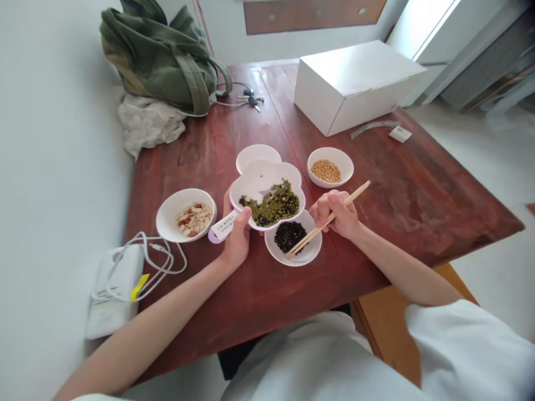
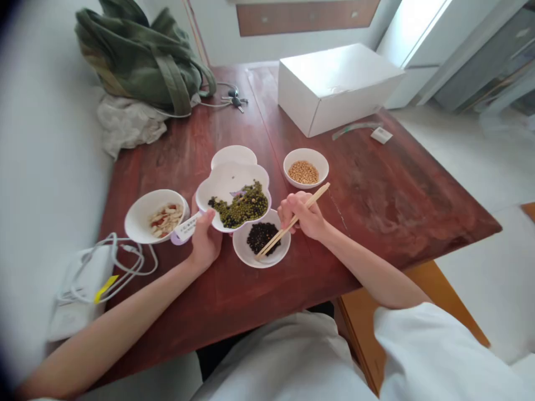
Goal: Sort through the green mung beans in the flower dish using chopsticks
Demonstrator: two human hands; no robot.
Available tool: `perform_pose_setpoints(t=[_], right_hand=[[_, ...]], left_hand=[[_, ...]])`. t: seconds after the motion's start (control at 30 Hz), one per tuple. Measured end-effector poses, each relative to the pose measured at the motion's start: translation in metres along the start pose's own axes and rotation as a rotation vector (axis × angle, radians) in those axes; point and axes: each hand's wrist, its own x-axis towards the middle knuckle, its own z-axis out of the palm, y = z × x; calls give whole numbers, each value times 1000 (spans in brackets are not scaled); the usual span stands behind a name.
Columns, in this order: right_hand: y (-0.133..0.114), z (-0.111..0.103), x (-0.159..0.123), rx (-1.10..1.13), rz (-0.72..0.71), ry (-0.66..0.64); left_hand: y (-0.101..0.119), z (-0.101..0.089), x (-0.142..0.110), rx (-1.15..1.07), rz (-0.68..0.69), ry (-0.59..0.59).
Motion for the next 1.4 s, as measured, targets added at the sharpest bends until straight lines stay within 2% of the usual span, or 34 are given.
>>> perform_pose_setpoints(t=[0.13,0.3,0.43,0.57,0.77,1.07,1.2,1.33,1.4], right_hand=[[-9,-5,3,-100,55,-135],[-12,-2,9,-125,119,-144],[-5,3,6,-105,61,-162],[-1,4,0,-129,4,-186],[-4,6,-9,-172,-23,-188],[-7,16,-14,-294,-132,-259],[-12,18,-14,-329,-131,-266],[-14,19,-13,-354,-153,-251],[-13,19,-12,-356,-137,-264]], left_hand=[[-6,-5,0,32,84,32],[-7,-10,-1,60,70,-9],[-9,-12,-1,70,45,9],[-11,-11,-1,69,76,12],[-10,-12,-3,130,130,-43],[-1,-7,-8,138,111,-83],[-5,-8,-5,144,106,-96],[-11,-5,-1,92,170,-49],[-10,1,-2,65,158,-13]])
